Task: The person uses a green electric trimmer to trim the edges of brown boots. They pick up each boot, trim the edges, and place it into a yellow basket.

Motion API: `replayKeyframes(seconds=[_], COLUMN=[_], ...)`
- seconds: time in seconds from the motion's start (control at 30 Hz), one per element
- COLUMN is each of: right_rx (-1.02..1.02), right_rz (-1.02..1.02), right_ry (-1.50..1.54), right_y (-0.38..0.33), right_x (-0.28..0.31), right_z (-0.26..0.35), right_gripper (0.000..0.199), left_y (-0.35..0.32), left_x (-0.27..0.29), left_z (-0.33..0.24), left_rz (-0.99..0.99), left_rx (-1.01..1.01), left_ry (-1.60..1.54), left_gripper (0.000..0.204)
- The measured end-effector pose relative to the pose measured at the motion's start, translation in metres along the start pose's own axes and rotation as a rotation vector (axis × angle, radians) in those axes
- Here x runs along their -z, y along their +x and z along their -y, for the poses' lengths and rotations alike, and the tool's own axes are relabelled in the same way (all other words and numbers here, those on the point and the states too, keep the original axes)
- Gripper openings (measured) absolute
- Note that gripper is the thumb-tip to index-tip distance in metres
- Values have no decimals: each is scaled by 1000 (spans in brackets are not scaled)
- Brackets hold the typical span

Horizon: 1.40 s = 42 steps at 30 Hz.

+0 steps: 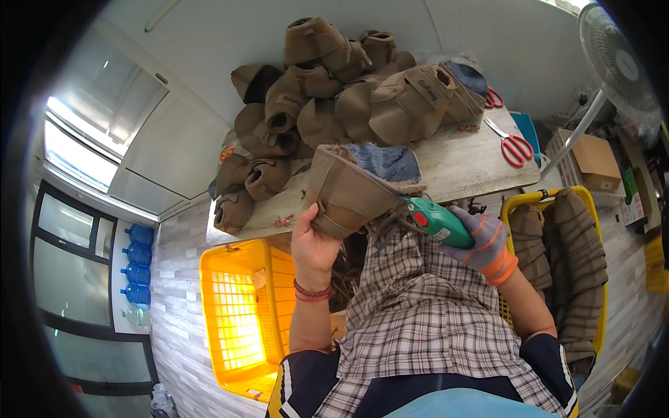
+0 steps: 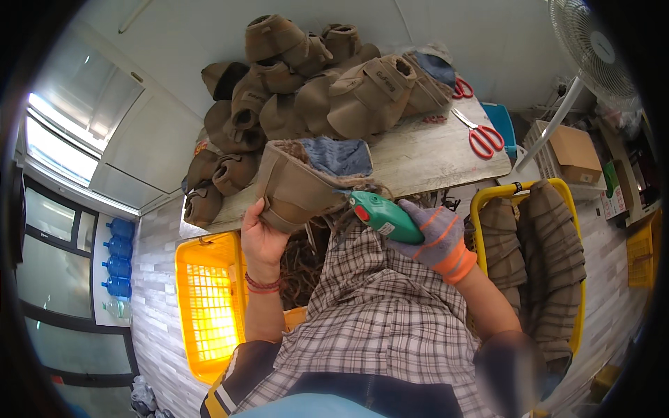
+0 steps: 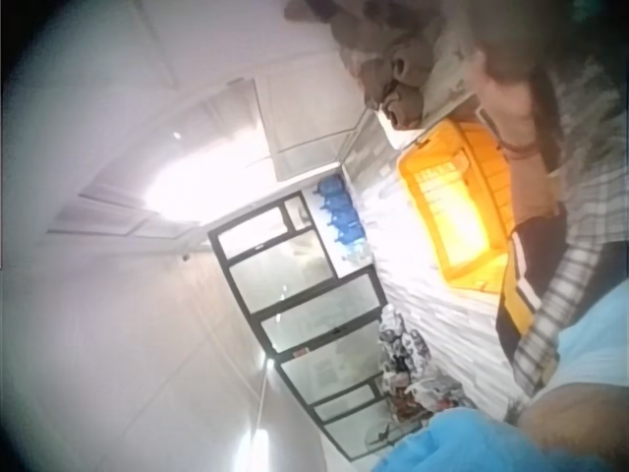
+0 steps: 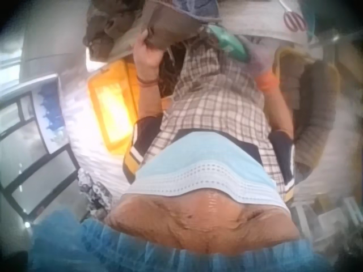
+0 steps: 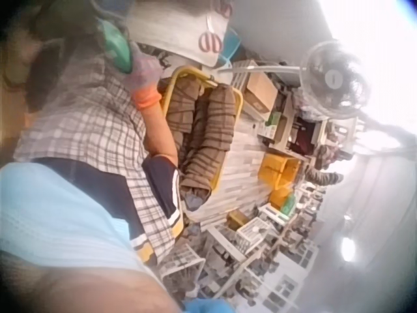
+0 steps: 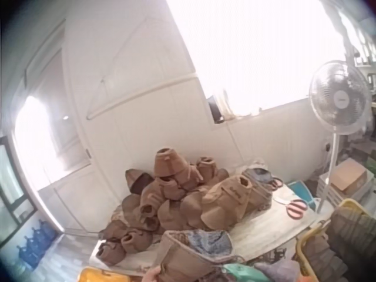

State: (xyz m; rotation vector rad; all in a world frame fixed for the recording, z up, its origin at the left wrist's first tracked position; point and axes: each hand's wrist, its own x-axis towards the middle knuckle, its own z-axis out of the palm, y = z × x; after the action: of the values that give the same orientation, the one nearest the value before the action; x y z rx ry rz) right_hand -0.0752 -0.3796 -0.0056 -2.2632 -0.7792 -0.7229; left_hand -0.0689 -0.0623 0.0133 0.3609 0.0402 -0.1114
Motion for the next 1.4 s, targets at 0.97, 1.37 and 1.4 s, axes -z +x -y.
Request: replayKeyframes(seconds=[0.97, 1.37, 1.4], right_rx=[-464, -708, -710], right_rz=[154, 126, 114], right_ry=[564, 745, 757], right_y=[23, 25, 26], right_x=[-20, -5, -5], right_z=[27, 26, 26], right_gripper=[68, 64, 63], left_y=[-18, -20, -21], left_x=[34, 18, 19], left_z=[37, 55, 57], left_rz=[112, 352, 355], left_rx=[-553, -897, -894], left_ry=[1420, 2222, 2233], left_gripper=[30, 38, 39])
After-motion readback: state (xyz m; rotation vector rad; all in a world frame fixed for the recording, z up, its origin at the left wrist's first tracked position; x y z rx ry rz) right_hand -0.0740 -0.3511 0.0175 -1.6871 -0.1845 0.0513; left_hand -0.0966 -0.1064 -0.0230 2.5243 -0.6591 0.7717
